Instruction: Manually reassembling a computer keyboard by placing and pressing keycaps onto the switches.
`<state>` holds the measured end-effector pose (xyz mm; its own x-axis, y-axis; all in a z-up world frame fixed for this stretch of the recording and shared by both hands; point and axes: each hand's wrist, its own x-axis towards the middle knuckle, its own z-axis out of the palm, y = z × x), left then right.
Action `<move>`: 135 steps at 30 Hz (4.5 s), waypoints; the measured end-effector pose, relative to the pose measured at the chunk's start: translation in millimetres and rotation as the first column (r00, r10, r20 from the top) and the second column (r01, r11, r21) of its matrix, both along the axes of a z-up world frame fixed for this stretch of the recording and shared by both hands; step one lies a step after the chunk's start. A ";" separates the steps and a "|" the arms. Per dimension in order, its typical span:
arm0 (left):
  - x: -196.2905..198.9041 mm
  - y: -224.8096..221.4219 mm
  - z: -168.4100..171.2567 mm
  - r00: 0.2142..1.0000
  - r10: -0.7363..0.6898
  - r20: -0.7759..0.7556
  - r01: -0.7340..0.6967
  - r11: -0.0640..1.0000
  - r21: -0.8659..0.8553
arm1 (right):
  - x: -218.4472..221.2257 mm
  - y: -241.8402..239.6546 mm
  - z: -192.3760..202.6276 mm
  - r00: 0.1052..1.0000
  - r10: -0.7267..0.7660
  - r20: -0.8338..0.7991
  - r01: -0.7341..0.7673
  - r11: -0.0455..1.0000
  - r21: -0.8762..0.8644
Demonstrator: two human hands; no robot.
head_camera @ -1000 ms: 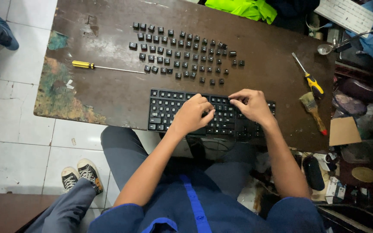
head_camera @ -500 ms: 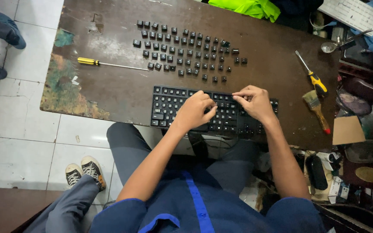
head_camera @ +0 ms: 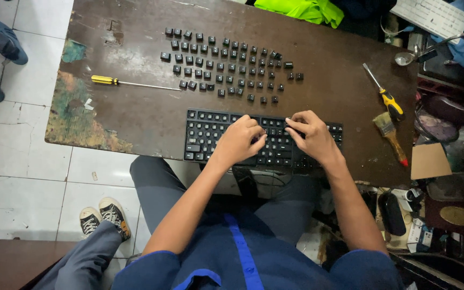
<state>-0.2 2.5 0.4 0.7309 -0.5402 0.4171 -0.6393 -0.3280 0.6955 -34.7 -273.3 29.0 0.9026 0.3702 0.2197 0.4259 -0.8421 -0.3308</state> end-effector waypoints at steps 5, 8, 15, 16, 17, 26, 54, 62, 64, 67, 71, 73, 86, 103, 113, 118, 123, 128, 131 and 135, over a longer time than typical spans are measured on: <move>-0.7 -0.6 -0.2 1.000 -0.007 -0.001 0.007 1.000 -0.004 | 1.4 -1.9 -5.5 0.999 0.017 0.027 -0.017 1.000 -0.010; -0.3 -0.3 -0.7 1.000 -0.007 0.010 0.007 1.000 0.003 | 3.1 -0.1 -11.5 0.998 0.017 0.055 -0.015 0.999 -0.030; -1.0 0.1 -0.8 1.000 -0.008 -0.006 0.008 1.000 -0.001 | 6.4 -5.1 -17.9 0.996 0.055 0.068 -0.054 0.998 -0.014; -0.7 0.2 -0.5 1.000 -0.005 -0.005 0.005 1.000 -0.001 | 6.7 -5.8 -16.2 0.996 0.057 0.069 -0.057 0.998 -0.013; -0.2 0.3 -0.2 1.000 -0.002 -0.006 0.002 1.000 0.005 | 7.0 -6.7 -14.6 0.996 0.065 0.058 -0.064 0.998 -0.012; -0.4 1.5 5.0 1.000 -0.017 -0.017 0.018 0.999 0.031 | 5.9 -7.4 -13.7 0.998 0.057 0.036 -0.057 0.998 0.017; -1.0 -2.8 -4.2 0.998 0.021 0.062 -0.024 0.999 0.048 | 86.5 -6.9 23.4 0.967 -0.206 0.151 0.174 0.963 0.205; -1.3 -4.2 -5.9 0.997 0.050 0.053 -0.053 0.997 0.052 | 221.9 -6.7 -8.7 0.940 -0.295 -0.172 0.297 0.955 -0.016; -1.3 -3.2 -5.8 0.997 0.056 0.060 -0.059 0.997 0.049 | 228.6 -3.5 -14.0 0.912 -0.330 -0.243 0.328 0.943 -0.053; -3.0 -3.1 -6.2 0.998 0.053 0.044 -0.055 0.998 0.043 | 232.9 -4.3 -22.3 0.887 -0.385 -0.255 0.382 0.922 -0.061; -2.4 -3.0 -8.6 0.997 0.058 0.050 -0.059 0.998 0.020 | 246.2 -13.7 -39.2 0.869 -0.423 -0.257 0.426 0.903 -0.046; -1.8 -2.5 -6.8 0.996 0.064 0.059 -0.065 0.998 0.019 | 246.5 -13.9 -39.2 0.867 -0.427 -0.256 0.432 0.901 -0.042; 2.1 0.2 -2.2 0.996 0.052 -0.077 -0.061 0.991 -0.121 | 116.5 42.8 50.6 0.978 0.027 0.206 -0.109 0.911 0.398; 8.4 9.7 -11.7 0.911 -0.039 -0.410 -0.180 0.858 -0.481 | 9.5 93.9 38.5 0.974 0.052 0.220 -0.153 0.868 0.473; 9.5 10.2 -10.8 0.898 -0.047 -0.438 -0.185 0.861 -0.473 | 3.0 86.2 52.3 0.989 0.107 0.102 -0.142 0.873 0.466; 8.8 9.8 -9.3 0.905 -0.053 -0.422 -0.169 0.867 -0.469 | -0.3 83.1 46.2 0.996 0.087 0.017 -0.084 0.861 0.502; 7.3 10.9 -5.4 0.931 -0.041 -0.363 -0.147 0.867 -0.475 | -8.2 89.2 29.3 0.998 -0.032 -0.055 0.058 0.809 0.585; 3.7 11.5 -1.4 0.952 -0.066 -0.299 -0.093 0.869 -0.486 | -20.3 92.1 -13.8 0.950 -0.189 -0.249 0.313 0.544 0.779; 0.0 13.1 13.4 0.973 -0.069 -0.222 -0.035 0.899 -0.436 | -25.9 90.9 -34.9 0.894 -0.287 -0.343 0.438 0.407 0.801; -1.6 10.7 17.0 0.993 -0.080 -0.090 0.053 0.962 -0.269 | -37.3 101.3 -33.4 0.830 -0.429 -0.358 0.528 0.392 0.754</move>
